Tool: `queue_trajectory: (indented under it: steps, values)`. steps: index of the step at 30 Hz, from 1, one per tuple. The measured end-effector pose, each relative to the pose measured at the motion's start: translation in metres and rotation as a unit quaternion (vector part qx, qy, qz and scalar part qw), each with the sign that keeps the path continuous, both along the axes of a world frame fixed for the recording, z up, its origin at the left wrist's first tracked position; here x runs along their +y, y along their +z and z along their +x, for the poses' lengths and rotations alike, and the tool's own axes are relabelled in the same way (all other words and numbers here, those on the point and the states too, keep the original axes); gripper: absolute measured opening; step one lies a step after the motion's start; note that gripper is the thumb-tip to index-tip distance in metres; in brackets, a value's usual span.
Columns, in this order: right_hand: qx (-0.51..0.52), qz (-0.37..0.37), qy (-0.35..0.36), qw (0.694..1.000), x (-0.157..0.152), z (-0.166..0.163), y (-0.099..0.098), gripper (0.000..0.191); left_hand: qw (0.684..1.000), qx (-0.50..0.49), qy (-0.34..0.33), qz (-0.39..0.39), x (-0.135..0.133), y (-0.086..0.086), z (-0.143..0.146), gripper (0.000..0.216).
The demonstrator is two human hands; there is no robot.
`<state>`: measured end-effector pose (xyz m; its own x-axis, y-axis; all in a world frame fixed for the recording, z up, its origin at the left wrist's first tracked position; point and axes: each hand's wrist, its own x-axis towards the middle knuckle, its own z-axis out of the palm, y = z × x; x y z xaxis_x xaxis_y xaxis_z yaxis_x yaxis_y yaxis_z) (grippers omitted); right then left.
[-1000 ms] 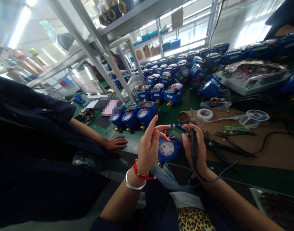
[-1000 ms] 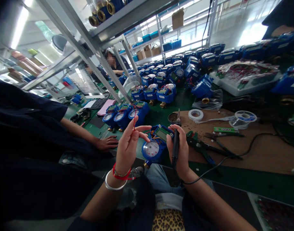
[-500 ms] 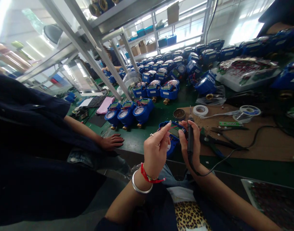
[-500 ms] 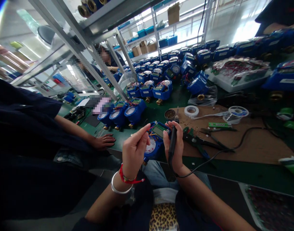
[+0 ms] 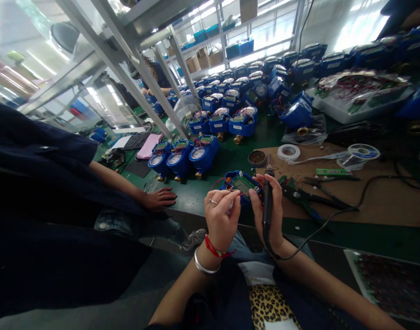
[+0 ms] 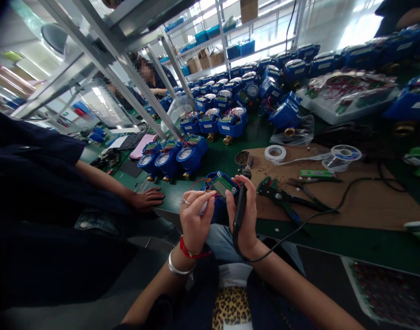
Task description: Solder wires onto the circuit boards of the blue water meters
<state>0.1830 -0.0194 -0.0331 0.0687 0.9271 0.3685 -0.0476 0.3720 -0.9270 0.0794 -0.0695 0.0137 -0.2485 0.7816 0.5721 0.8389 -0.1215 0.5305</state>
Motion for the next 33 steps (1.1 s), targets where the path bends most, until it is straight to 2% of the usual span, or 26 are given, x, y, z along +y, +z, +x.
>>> queue_trajectory:
  steps: [7,11,14,17,23,29,33]
  values:
    - [0.029,0.011,0.039,0.999,0.003,0.009,0.005,0.048,0.999,-0.03,-0.004,-0.015,0.004,0.009,0.005,0.017]
    - [-0.003,0.077,0.025,0.997,0.011,0.022,0.017,0.049,0.998,-0.065,-0.001,-0.018,0.006,0.008,0.002,0.017]
    - [-0.051,0.136,0.065,0.987,0.017,0.031,0.03,0.053,0.996,-0.085,-0.002,-0.018,0.006,0.008,0.002,0.016]
    - [-0.087,0.149,0.117,0.978,0.02,0.033,0.035,0.057,0.997,-0.08,-0.009,-0.016,0.006,0.009,0.003,0.016]
    - [-0.108,0.154,0.11,0.976,0.023,0.029,0.032,0.044,0.998,-0.049,-0.026,-0.004,0.006,0.006,0.003,0.015]
    - [-0.128,0.182,0.119,0.968,0.027,0.032,0.03,0.045,0.997,-0.066,-0.032,-0.006,0.008,0.002,0.0,0.009]
    - [-0.135,0.175,0.115,0.968,0.031,0.037,0.027,0.043,0.998,-0.05,-0.023,-0.017,0.01,0.005,0.001,0.004]
